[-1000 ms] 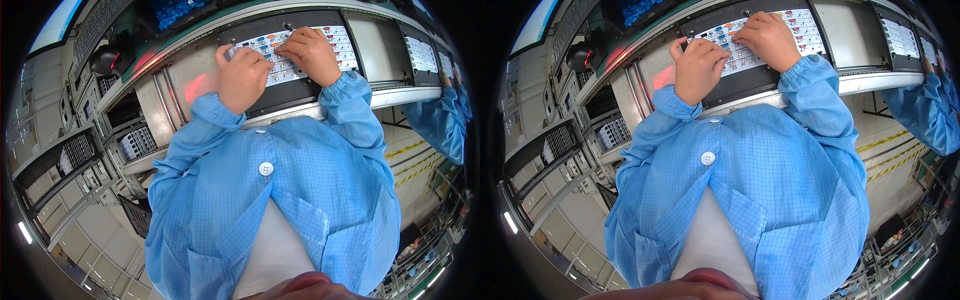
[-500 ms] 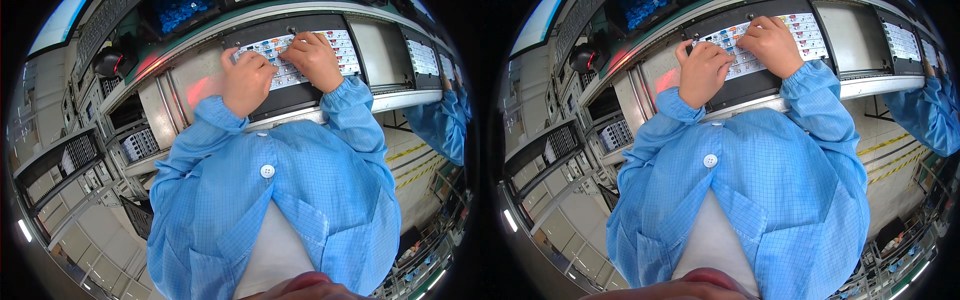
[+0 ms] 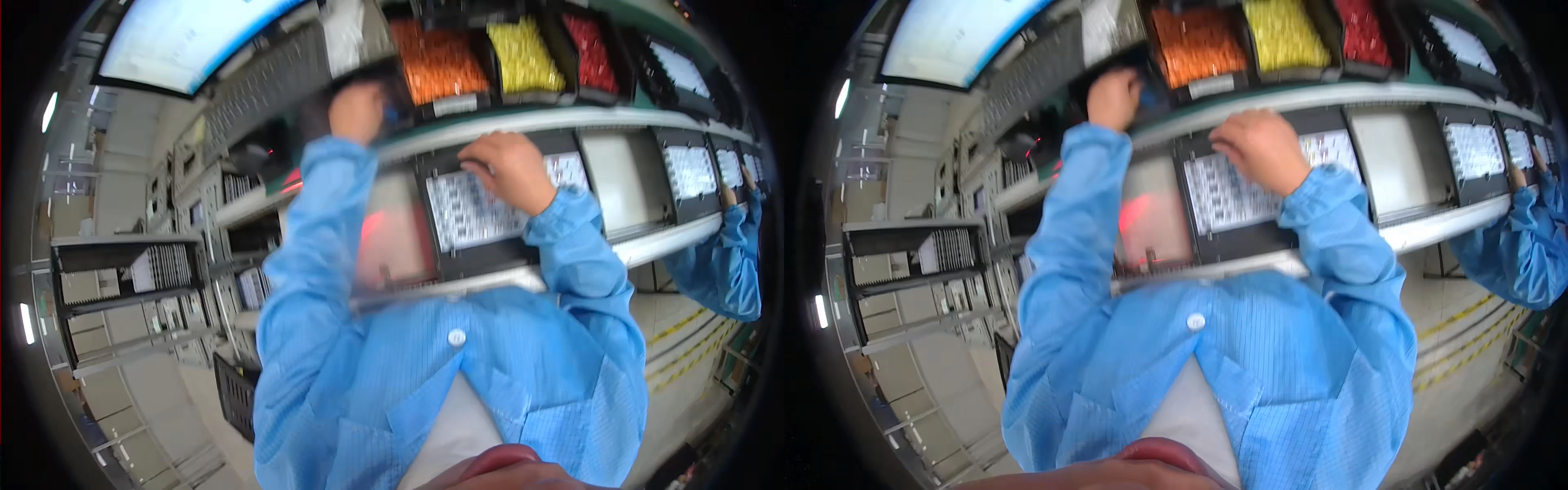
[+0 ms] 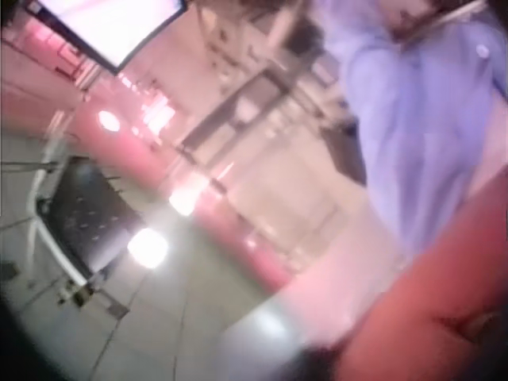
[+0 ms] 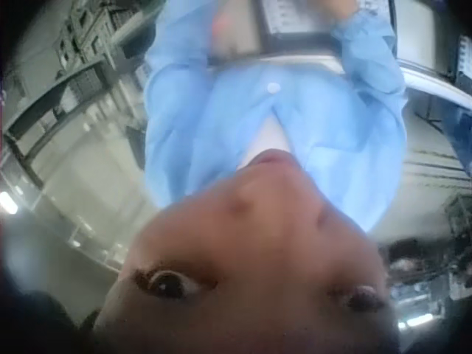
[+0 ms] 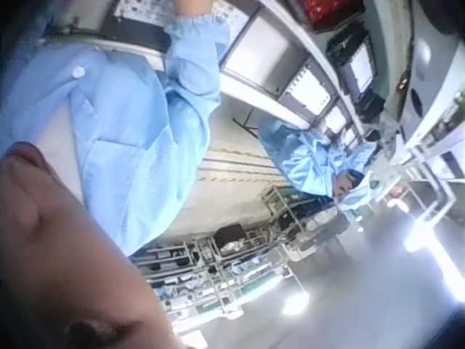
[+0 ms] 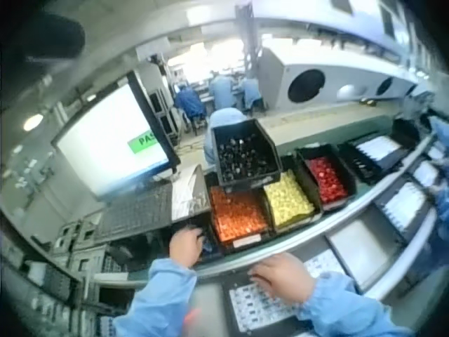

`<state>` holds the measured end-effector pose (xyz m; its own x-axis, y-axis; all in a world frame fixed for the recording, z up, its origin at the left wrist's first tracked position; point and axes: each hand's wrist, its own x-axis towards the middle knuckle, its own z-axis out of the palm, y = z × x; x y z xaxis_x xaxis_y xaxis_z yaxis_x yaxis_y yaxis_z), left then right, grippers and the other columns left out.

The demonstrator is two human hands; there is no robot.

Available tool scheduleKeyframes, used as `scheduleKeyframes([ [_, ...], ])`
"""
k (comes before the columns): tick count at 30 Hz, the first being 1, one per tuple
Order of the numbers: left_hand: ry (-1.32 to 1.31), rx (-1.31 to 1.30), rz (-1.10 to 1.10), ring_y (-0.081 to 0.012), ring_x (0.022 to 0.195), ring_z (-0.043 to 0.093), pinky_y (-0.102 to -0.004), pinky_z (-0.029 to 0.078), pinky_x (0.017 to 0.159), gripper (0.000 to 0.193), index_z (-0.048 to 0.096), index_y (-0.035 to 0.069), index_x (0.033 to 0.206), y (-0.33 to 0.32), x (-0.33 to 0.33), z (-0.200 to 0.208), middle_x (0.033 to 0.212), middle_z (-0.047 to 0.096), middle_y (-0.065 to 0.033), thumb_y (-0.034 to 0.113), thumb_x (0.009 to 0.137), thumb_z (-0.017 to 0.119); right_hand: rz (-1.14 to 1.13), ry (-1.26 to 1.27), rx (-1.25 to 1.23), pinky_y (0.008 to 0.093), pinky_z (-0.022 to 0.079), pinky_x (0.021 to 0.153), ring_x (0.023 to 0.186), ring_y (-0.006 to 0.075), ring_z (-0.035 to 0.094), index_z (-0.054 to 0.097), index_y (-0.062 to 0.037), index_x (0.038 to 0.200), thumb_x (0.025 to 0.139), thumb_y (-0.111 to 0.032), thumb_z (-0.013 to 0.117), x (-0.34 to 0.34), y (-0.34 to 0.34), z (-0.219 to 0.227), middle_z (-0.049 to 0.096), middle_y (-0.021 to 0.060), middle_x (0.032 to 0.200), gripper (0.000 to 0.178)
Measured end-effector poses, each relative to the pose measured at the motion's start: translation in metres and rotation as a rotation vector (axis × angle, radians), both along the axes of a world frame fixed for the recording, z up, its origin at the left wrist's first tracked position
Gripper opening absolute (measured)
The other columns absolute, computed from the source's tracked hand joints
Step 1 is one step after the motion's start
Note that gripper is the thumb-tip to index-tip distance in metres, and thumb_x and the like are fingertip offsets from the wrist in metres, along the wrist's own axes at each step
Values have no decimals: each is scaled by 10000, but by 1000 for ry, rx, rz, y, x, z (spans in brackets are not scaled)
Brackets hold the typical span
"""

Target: Placing small electronic components into a component tray at a manual assembly station.

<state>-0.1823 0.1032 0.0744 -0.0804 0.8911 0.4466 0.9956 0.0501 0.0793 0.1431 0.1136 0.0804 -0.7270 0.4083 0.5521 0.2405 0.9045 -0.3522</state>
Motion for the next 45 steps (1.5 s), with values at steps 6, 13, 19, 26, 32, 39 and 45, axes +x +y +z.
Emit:
scheduleKeyframes([
  [6, -135, 126, 15, -377, 913, 697, -478, 562, 786, 144, 795, 112, 962, -42, 33, 13, 975, 737, -126, 214, 875, 742, -207, -15, 42, 484, 563, 754, 862, 360, 700, 757, -109, 911, 914, -182, 698, -45, 43, 28, 718, 114, 901, 94],
  [13, -46, 262, 59, -303, 1026, 667, -461, 503, 908, 133, 805, 160, 983, -66, 37, 38, 1022, 712, -56, 238, 903, 733, -452, -230, -40, 505, 568, 817, 945, 392, 698, 736, -77, 990, 900, -275, 742, -108, 87, 13, 707, 172, 935, 217],
  [19, -334, 281, -185, -294, 910, 644, -423, 504, 814, 142, 823, 129, 1014, -141, 67, 66, 934, 711, -67, 168, 903, 744, -432, -36, -7, 479, 577, 752, 885, 376, 704, 708, -82, 990, 916, -270, 750, -114, 44, 20, 706, 139, 937, 207],
  [26, -724, 64, -339, -318, 935, 666, -406, 520, 840, 206, 804, 121, 1124, -243, 124, 22, 953, 719, -116, 139, 930, 738, -232, 134, 21, 465, 562, 747, 913, 375, 692, 630, -92, 1175, 959, -139, 705, -97, -1, 28, 687, 132, 1005, 234],
  [32, -1083, -108, -284, -164, 921, 639, -288, 491, 798, 203, 796, 94, 1151, -266, 120, 1, 1017, 711, -57, 112, 967, 712, -277, 96, -77, 447, 534, 739, 895, 393, 671, 701, -81, 1110, 987, -59, 664, -20, -75, 17, 678, 140, 992, 130],
  [39, -1583, -192, -239, -86, 961, 605, -250, 494, 852, 265, 725, 48, 1296, -260, 130, -23, 1051, 690, -12, 98, 1058, 620, -400, 484, -455, 265, 479, 684, 780, 100, 588, 695, -2, 1118, 1054, -98, 643, 15, -68, -18, 655, 29, 929, 127],
  [45, -1466, -202, -253, -75, 920, 595, -237, 496, 851, 287, 686, 67, 1351, -253, 125, -35, 1066, 668, 1, 141, 1101, 564, -393, 527, -560, 262, 454, 622, 673, 102, 552, 732, 6, 1069, 1009, -89, 705, 21, -71, -10, 647, 41, 853, 115],
])
